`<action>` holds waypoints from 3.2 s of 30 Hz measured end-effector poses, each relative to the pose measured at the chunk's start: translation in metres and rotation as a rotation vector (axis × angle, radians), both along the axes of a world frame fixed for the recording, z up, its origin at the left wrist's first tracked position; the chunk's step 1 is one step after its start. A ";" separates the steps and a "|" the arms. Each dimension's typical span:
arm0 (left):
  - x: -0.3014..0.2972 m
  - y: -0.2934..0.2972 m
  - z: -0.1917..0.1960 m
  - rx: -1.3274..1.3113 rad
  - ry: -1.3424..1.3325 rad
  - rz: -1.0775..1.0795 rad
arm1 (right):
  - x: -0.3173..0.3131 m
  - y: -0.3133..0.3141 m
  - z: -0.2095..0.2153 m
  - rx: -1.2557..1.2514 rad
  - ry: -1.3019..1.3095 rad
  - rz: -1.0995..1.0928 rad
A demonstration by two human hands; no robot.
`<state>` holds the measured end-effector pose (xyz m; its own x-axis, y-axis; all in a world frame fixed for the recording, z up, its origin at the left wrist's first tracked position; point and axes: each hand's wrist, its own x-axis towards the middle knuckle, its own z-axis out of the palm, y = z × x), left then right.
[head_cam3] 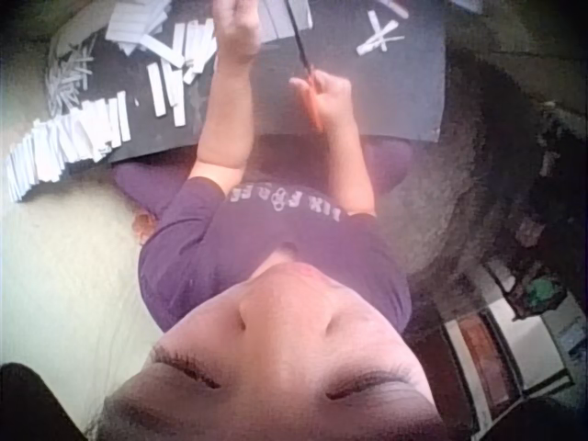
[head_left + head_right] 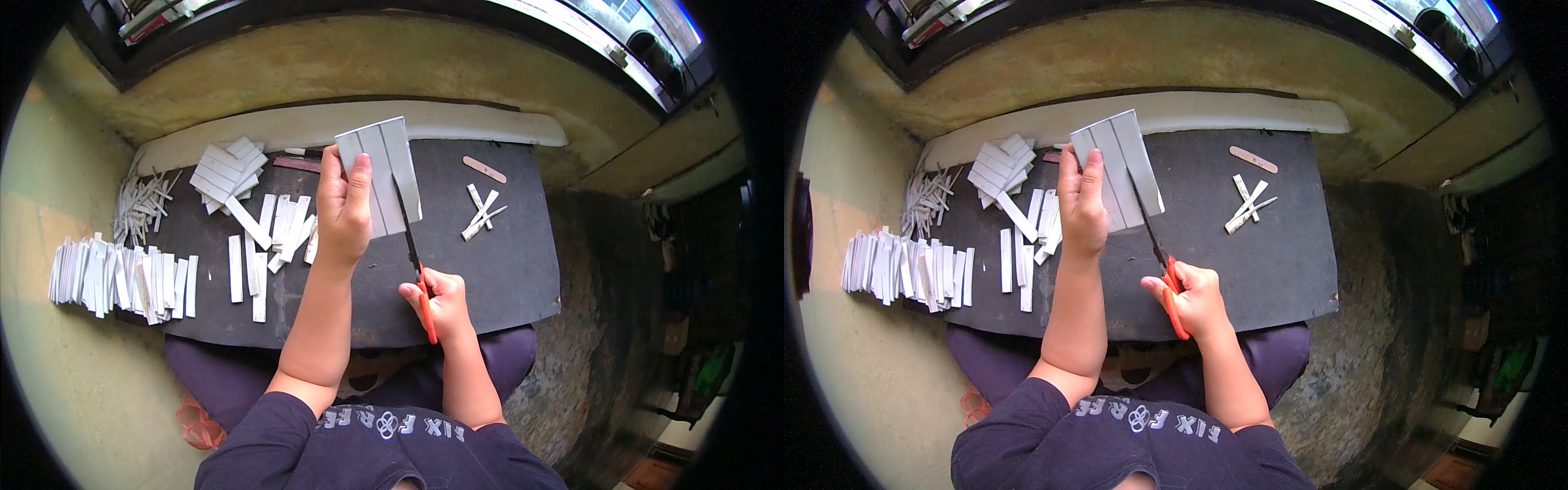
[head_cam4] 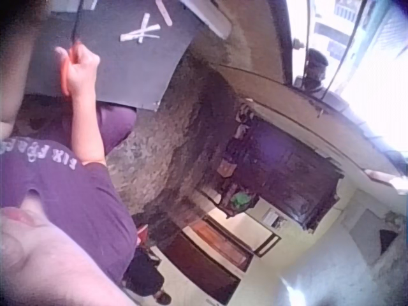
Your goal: The person sits cross-legged on the floor and uses red-handled scissors to cut a stack of white rectangular paper sheets into thin strips. The person repeatedly cuts the paper and places the resulting strips onto a pile on the floor.
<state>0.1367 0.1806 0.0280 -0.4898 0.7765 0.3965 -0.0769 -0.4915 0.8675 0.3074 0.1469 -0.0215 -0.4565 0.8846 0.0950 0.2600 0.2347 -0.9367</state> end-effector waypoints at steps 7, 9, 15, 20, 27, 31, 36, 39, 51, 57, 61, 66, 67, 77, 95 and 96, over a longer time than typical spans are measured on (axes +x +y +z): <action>-0.001 -0.004 0.006 -0.073 0.100 0.098 | 0.005 -0.003 0.007 -0.079 -0.013 0.081; -0.001 -0.003 0.006 -0.063 0.128 0.120 | 0.006 -0.004 0.008 -0.119 0.000 0.113; 0.009 -0.008 0.002 -0.142 0.256 0.047 | 0.010 -0.004 0.014 -0.243 0.083 0.153; 0.018 -0.009 0.002 -0.122 0.277 0.022 | 0.016 0.001 0.018 -0.153 0.053 0.149; 0.024 -0.007 -0.002 -0.095 0.259 0.011 | 0.015 0.001 0.011 -0.150 0.126 0.121; 0.022 -0.007 -0.003 -0.152 0.258 -0.005 | 0.013 0.000 0.009 -0.184 0.138 0.089; 0.022 -0.006 -0.004 -0.166 0.202 -0.063 | 0.011 0.002 0.001 -0.133 0.059 0.066; 0.022 -0.007 -0.002 -0.180 0.216 -0.056 | 0.008 0.002 0.002 -0.127 0.076 0.054; 0.021 0.000 -0.007 -0.089 0.220 0.019 | 0.004 -0.001 0.003 -0.224 0.131 0.001; 0.022 -0.001 -0.004 -0.094 0.213 0.015 | 0.002 -0.001 -0.002 -0.188 0.126 -0.029; 0.021 -0.002 -0.004 -0.098 0.195 -0.004 | 0.000 0.000 -0.002 -0.156 0.107 -0.039; 0.020 -0.001 -0.005 -0.104 0.201 0.009 | -0.002 0.000 -0.001 -0.112 0.093 -0.057; 0.020 -0.001 -0.005 -0.107 0.200 0.010 | -0.003 0.000 -0.002 -0.095 0.095 -0.062; 0.021 -0.003 -0.002 -0.147 0.179 0.014 | -0.005 0.002 -0.006 0.063 0.075 -0.072; 0.019 -0.004 -0.003 -0.183 0.319 -0.107 | 0.010 -0.003 0.013 -0.256 0.086 0.043; 0.021 -0.005 -0.003 -0.191 0.309 -0.128 | 0.013 -0.001 0.014 -0.258 0.033 0.051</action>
<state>0.1574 0.1758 0.0251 -0.2644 0.8977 0.3525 0.1523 -0.3221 0.9344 0.3207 0.1455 -0.0074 -0.5014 0.8575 -0.1152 0.2218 -0.0013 -0.9751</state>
